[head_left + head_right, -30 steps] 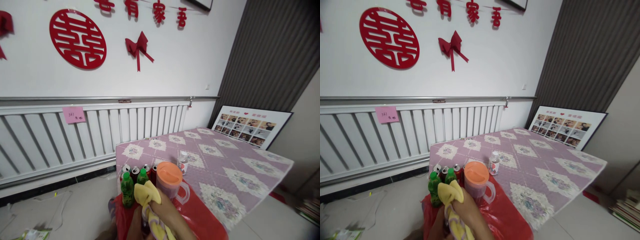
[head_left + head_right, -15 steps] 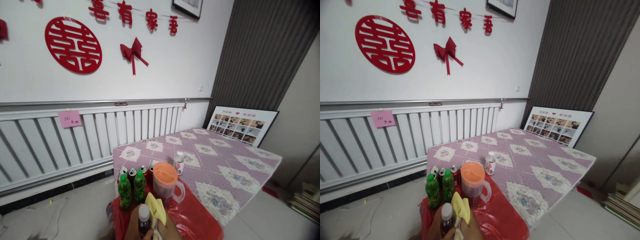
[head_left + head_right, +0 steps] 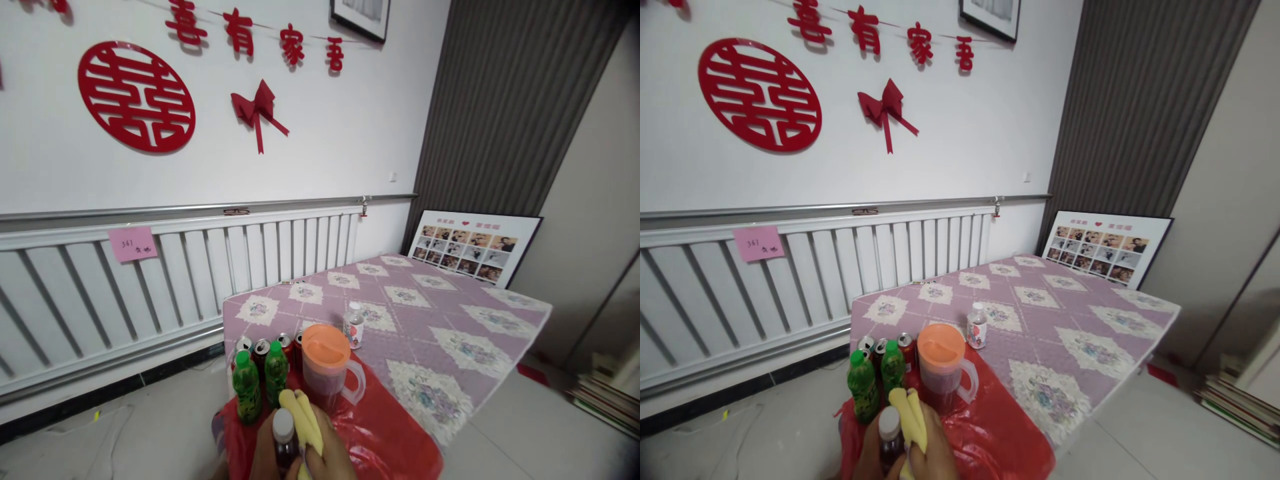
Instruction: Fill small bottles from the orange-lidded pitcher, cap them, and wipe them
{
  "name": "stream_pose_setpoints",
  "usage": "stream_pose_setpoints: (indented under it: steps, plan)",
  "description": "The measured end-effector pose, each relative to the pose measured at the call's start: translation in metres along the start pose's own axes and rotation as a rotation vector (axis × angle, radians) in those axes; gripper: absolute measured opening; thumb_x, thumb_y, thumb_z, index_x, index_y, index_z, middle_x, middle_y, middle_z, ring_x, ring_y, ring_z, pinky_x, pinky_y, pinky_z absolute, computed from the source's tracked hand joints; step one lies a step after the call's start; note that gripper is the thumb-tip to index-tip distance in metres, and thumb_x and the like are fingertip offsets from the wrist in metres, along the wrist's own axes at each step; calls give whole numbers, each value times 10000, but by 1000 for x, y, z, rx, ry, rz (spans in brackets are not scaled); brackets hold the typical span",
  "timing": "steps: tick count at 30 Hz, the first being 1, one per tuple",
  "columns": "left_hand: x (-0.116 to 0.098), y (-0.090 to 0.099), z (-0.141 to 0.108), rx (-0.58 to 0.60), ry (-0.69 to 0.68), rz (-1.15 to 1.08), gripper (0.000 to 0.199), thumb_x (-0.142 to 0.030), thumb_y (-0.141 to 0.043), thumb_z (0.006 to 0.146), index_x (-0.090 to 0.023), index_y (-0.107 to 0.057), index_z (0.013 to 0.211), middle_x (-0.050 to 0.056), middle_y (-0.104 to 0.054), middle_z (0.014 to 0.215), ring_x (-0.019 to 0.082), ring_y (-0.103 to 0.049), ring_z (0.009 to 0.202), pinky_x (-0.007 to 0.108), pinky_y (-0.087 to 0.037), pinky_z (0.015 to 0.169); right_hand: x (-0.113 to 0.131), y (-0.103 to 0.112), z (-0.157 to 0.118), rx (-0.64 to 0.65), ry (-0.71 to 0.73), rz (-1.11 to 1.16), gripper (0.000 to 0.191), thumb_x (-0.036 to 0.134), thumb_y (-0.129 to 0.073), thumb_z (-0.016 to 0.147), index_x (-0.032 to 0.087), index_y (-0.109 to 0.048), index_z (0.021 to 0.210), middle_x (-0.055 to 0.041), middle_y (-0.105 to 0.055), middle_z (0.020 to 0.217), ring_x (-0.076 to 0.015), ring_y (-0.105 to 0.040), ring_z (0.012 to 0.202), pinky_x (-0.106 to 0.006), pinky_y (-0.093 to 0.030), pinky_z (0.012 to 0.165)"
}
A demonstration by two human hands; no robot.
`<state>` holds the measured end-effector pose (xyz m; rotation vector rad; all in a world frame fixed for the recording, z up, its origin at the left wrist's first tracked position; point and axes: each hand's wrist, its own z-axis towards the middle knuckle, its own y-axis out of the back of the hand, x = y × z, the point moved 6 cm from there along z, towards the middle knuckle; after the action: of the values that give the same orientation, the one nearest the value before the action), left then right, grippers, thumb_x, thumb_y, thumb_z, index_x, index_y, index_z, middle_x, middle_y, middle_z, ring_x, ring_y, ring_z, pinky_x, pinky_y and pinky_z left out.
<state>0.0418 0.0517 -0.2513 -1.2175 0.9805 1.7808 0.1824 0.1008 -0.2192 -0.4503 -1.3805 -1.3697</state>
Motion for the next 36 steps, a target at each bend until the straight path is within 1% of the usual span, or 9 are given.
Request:
stream_pose_setpoints:
  steps: [3, 7, 12, 16, 23, 26, 29, 32, 36]
  plan:
    - [8, 0, -2, -68, -37, 13, 647, -350, -674, 706, -148, -509, 1298, 180, -621, 1315, 358, -581, 1254, 452, -487, 1069, -15, -5, -6, 54, -83, -17, 736, 105, -512, 666, 244, -549, 1388, -80, -630, 1374, -248, -564, 1292, -392, -421, 1106]
    - [17, -4, -2, -33, -22, 1, 674, -321, -667, 686, -165, -492, 1319, 157, -620, 1335, 334, -571, 1279, 431, -468, 1093, -26, -9, -16, 80, -129, -59, 715, 152, -551, 690, 262, -544, 1397, -89, -640, 1364, -274, -596, 1256, -404, -453, 1065]
    - [17, 6, 11, 164, 48, -128, 760, -303, -698, 649, -136, -478, 1357, 177, -590, 1397, 344, -551, 1303, 429, -453, 1109, -25, -7, -18, 70, -119, -81, 714, 171, -582, 698, 257, -539, 1405, -91, -634, 1374, -287, -583, 1269, -415, -434, 1078]
    - [2, 22, 29, 409, 119, 9, 755, -238, -667, 676, -138, -475, 1399, 144, -549, 1457, 307, -489, 1366, 417, -347, 1185, -33, -7, -19, 79, -143, -129, 708, 221, -596, 750, 197, -488, 1450, -121, -582, 1430, -290, -533, 1323, -406, -385, 1124]
    - [-13, 23, 40, 508, 93, -17, 629, -377, -687, 731, -173, -555, 1311, 120, -657, 1333, 293, -608, 1224, 421, -444, 1103, -52, -21, -21, 99, -146, -132, 724, 229, -499, 841, 106, -323, 1533, -133, -381, 1572, -237, -365, 1450, -396, -296, 1194]
    - [-4, 20, 34, 420, 74, -52, 590, -406, -697, 732, -173, -577, 1261, 130, -676, 1295, 295, -630, 1193, 414, -483, 1065, -37, -18, -21, 9, -49, -98, 648, 251, -431, 907, 128, -328, 1535, -117, -395, 1568, -231, -387, 1439, -396, -331, 1178]
    - [4, 21, 25, 164, 25, -54, 527, -456, -674, 736, -182, -605, 1180, 136, -694, 1239, 305, -653, 1152, 423, -523, 1018, -9, -10, -18, -35, 81, -122, 580, 275, -385, 950, 212, -360, 1526, -68, -401, 1574, -224, -365, 1451, -399, -313, 1187]
    - [5, 21, 15, -62, -48, -1, 488, -480, -635, 744, -189, -607, 1134, 138, -698, 1190, 312, -666, 1115, 431, -562, 957, 14, -7, -9, 40, 157, -164, 589, 258, -450, 926, 251, -388, 1511, -63, -357, 1599, -244, -343, 1460, -406, -319, 1180]
    - [2, 20, 12, -155, -104, 107, 434, -472, -607, 756, -198, -621, 1093, 127, -709, 1138, 302, -682, 1068, 434, -576, 926, 10, -10, 3, 121, 73, -194, 610, 164, -477, 862, 218, -464, 1470, -99, -422, 1560, -251, -403, 1427, -411, -331, 1171]
